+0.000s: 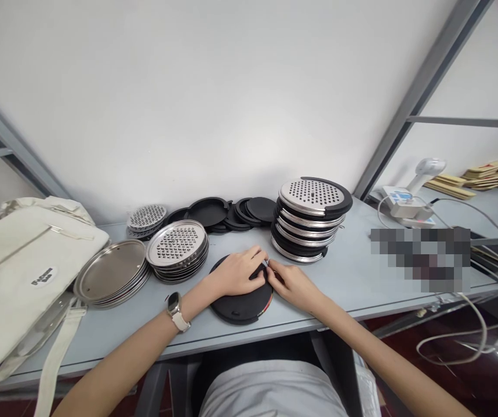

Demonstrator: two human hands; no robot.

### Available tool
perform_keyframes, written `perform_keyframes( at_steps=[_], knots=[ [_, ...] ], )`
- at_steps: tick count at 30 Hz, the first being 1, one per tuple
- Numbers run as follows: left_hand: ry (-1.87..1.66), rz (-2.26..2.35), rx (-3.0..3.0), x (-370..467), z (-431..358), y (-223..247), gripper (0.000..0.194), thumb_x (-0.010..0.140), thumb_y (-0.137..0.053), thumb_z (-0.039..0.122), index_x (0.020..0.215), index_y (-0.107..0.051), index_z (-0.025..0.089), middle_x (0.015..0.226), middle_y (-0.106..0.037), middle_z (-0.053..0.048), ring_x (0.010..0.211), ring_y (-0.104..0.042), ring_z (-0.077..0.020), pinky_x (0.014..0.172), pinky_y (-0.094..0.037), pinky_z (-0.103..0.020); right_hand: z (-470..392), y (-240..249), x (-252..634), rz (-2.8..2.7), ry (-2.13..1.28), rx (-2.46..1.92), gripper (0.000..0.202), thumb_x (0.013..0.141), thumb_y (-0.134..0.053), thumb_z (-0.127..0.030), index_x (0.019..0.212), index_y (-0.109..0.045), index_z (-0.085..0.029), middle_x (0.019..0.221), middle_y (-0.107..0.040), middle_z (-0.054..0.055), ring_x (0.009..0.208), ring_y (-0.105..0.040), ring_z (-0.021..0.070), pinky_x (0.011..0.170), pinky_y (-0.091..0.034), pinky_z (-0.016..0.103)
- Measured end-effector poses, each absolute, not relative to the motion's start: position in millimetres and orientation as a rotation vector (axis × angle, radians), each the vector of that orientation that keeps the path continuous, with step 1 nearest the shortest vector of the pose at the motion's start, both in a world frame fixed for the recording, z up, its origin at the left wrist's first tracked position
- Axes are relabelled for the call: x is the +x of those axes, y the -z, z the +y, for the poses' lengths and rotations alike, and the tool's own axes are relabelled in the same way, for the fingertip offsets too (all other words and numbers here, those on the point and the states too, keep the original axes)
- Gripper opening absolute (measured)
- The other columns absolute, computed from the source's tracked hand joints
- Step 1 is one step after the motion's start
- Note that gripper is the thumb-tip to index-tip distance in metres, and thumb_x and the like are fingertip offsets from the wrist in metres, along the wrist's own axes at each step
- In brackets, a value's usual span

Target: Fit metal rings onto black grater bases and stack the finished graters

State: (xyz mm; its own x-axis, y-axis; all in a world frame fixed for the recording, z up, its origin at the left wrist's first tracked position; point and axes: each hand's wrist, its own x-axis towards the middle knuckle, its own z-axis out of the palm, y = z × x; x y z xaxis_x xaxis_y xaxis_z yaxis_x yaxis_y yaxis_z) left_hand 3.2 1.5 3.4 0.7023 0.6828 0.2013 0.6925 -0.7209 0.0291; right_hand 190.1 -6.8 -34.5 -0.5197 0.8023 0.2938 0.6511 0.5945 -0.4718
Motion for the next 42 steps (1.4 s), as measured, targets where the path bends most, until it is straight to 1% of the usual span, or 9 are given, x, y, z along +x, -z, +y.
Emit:
perform_keyframes(
  at_steps=[8,17,42],
  knots=[
    [0.306,-1.173,-2.870,4.1,1.0,-4.1,0.014,0.088,-0.041,0.026,0.098,-0.045,0.018,0.097,-0.050,-0.005,0.073,-0.053,-0.0163,0.059,-0.040,-0.028,-6.3,34.4,190.3,-2.351,-0.425,-1.167,0.020,0.094,-0.034,-0.027,0.082,-0.049,-0.020,0.058,-0.051,-0.002,0.049,-0.045,0.0129,0.052,-0.029,0.024],
    [0.287,-1.176,-2.874,4.5,0.2,-6.1,0.014,0.088,-0.040,0.026,0.099,-0.045,0.019,0.098,-0.050,-0.005,0.072,-0.053,-0.0163,0.059,-0.041,-0.028,-7.3,32.6,189.5,-2.346,-0.435,-1.181,0.021,0.094,-0.034,-0.027,0.080,-0.049,-0.020,0.056,-0.048,-0.002,0.048,-0.042,0.0125,0.051,-0.028,0.024],
    [0.279,-1.172,-2.876,4.1,0.8,-5.6,0.013,0.088,-0.040,0.026,0.098,-0.044,0.018,0.097,-0.049,-0.005,0.070,-0.052,-0.0153,0.057,-0.041,-0.028,-6.9,33.5,190.0,-2.372,-0.424,-1.189,0.020,0.094,-0.033,-0.027,0.082,-0.048,-0.020,0.058,-0.051,-0.002,0.049,-0.045,0.0134,0.052,-0.030,0.024]
  ],
)
